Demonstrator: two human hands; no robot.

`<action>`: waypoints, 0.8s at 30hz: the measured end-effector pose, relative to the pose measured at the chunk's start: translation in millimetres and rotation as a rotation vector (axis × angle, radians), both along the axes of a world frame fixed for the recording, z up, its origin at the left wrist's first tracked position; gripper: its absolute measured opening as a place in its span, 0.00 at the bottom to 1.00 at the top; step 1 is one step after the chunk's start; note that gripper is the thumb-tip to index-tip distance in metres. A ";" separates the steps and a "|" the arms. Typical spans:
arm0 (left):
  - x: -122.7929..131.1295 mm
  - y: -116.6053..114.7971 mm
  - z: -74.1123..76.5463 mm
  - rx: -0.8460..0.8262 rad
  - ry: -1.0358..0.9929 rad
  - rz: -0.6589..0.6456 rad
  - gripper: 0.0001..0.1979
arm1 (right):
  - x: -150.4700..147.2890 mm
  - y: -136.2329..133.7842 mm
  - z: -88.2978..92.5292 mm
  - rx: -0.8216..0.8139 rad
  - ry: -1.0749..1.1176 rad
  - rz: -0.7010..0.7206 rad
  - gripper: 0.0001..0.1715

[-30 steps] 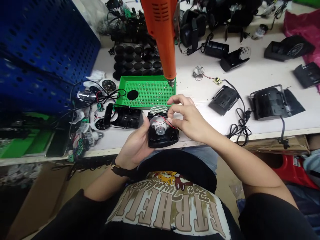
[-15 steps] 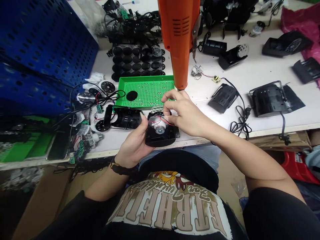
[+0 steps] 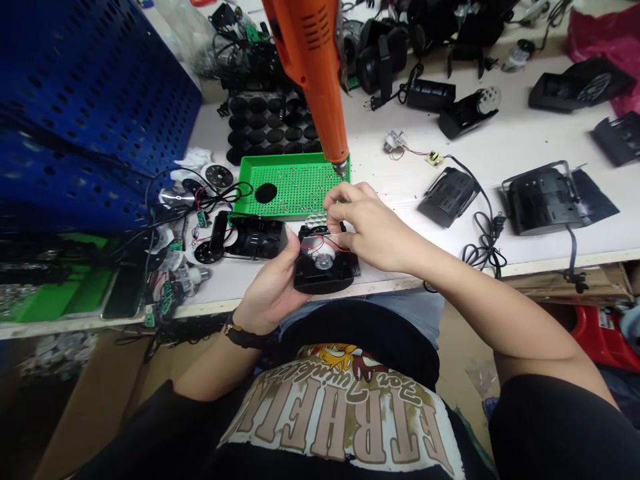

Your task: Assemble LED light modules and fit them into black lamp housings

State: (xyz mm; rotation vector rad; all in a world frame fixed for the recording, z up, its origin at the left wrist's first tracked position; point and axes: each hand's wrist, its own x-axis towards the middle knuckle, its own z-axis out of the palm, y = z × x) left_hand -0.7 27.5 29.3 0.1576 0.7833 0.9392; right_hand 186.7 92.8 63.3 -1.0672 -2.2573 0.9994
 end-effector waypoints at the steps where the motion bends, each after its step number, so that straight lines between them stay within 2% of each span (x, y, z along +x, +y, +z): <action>1: 0.0 -0.1 0.1 -0.005 0.001 -0.010 0.24 | 0.0 0.1 0.3 -0.002 -0.006 0.003 0.07; 4: 0.0 -0.3 0.1 -0.011 0.009 -0.033 0.24 | -0.4 0.1 1.9 -0.007 -0.028 0.006 0.08; 10: 2.6 0.3 3.4 0.014 0.041 0.012 0.23 | -1.5 -0.3 3.6 0.013 -0.050 0.016 0.09; 15: 4.8 2.1 8.9 0.017 0.006 -0.021 0.23 | -1.3 -0.7 8.3 0.027 -0.073 0.037 0.10; 18: 6.8 3.8 8.7 0.079 0.034 -0.003 0.16 | -1.7 -1.0 11.2 0.035 -0.105 0.046 0.10; 21: 8.6 5.3 5.3 0.067 0.111 0.030 0.07 | -2.2 -1.2 11.0 0.046 -0.109 0.055 0.10; 24: 10.5 6.3 3.3 0.026 0.138 0.030 0.07 | -2.0 -1.6 8.6 0.051 -0.097 0.054 0.09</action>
